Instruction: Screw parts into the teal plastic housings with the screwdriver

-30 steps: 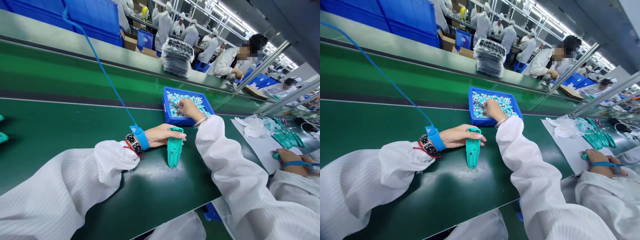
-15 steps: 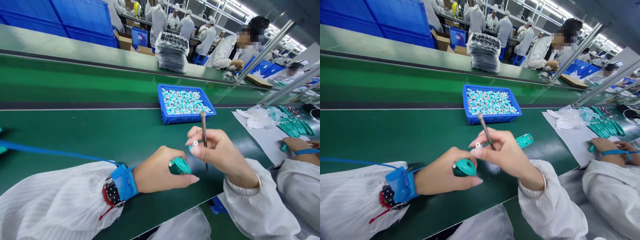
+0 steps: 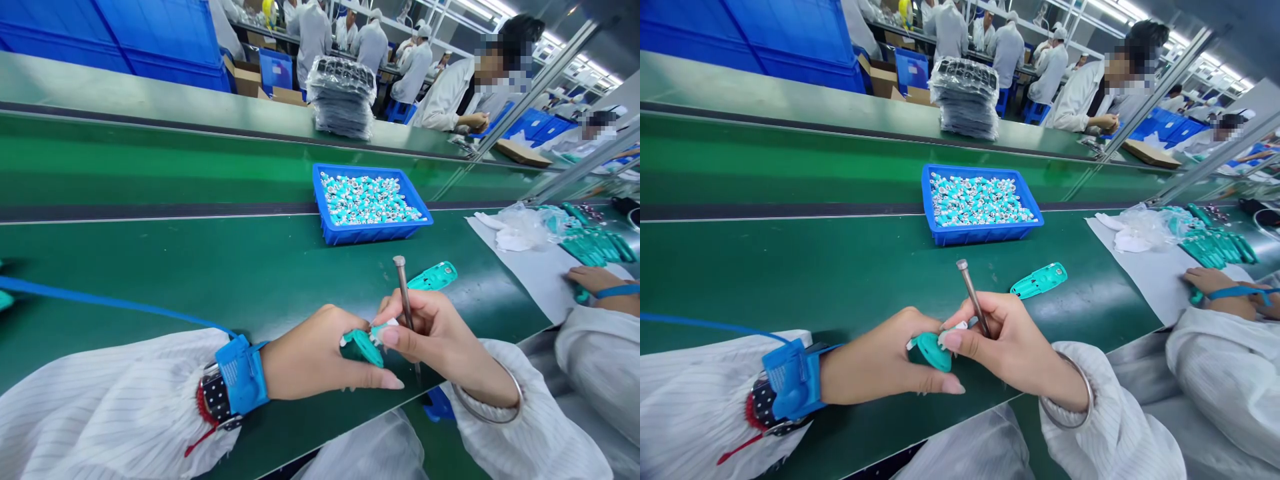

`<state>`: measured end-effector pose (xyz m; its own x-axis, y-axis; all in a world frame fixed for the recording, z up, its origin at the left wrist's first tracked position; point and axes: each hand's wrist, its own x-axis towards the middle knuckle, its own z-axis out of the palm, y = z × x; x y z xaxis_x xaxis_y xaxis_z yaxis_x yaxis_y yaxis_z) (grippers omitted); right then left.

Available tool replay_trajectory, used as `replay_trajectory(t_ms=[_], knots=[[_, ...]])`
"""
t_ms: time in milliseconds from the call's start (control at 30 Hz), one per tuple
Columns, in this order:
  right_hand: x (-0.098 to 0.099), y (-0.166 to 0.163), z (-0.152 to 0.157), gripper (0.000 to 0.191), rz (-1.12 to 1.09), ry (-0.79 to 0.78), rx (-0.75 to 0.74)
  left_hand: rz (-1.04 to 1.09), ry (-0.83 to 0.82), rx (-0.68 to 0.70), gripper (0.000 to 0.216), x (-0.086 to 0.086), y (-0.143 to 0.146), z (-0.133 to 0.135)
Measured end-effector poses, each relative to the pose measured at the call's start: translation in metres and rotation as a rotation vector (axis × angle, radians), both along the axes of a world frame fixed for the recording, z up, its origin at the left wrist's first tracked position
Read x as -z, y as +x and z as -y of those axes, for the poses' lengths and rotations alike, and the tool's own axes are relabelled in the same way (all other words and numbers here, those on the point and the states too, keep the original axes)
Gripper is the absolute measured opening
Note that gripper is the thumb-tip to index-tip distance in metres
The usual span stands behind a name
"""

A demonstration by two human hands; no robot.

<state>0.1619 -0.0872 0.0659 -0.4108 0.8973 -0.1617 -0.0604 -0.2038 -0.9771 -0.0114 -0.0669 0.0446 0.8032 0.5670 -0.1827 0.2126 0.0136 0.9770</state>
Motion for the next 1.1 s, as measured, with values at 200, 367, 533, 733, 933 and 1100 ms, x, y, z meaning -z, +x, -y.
replay_trajectory(t_ms=[200,367,533,733,933,1100], knots=[[0.013,0.003,0.001,0.027,0.024,-0.144,0.012,-0.047,-0.048,0.002,0.034,0.003,0.0,0.001],[0.024,0.003,0.006,0.032,-0.021,-0.205,0.035,-0.072,-0.116,0.018,0.038,0.007,0.003,0.0],[0.032,-0.001,0.014,0.033,-0.086,-0.184,0.087,-0.034,-0.268,0.024,0.039,0.008,0.007,0.001],[0.043,-0.002,0.018,0.036,-0.163,-0.182,0.093,-0.059,-0.295,-0.019,0.036,0.013,0.012,0.008],[0.053,0.005,0.005,0.041,-0.095,-0.345,0.188,-0.014,-0.41,-0.139,0.037,0.027,0.028,0.008],[0.064,0.062,0.0,0.045,-0.156,-0.386,0.394,0.051,-0.361,-0.27,0.055,0.042,0.019,0.002]])
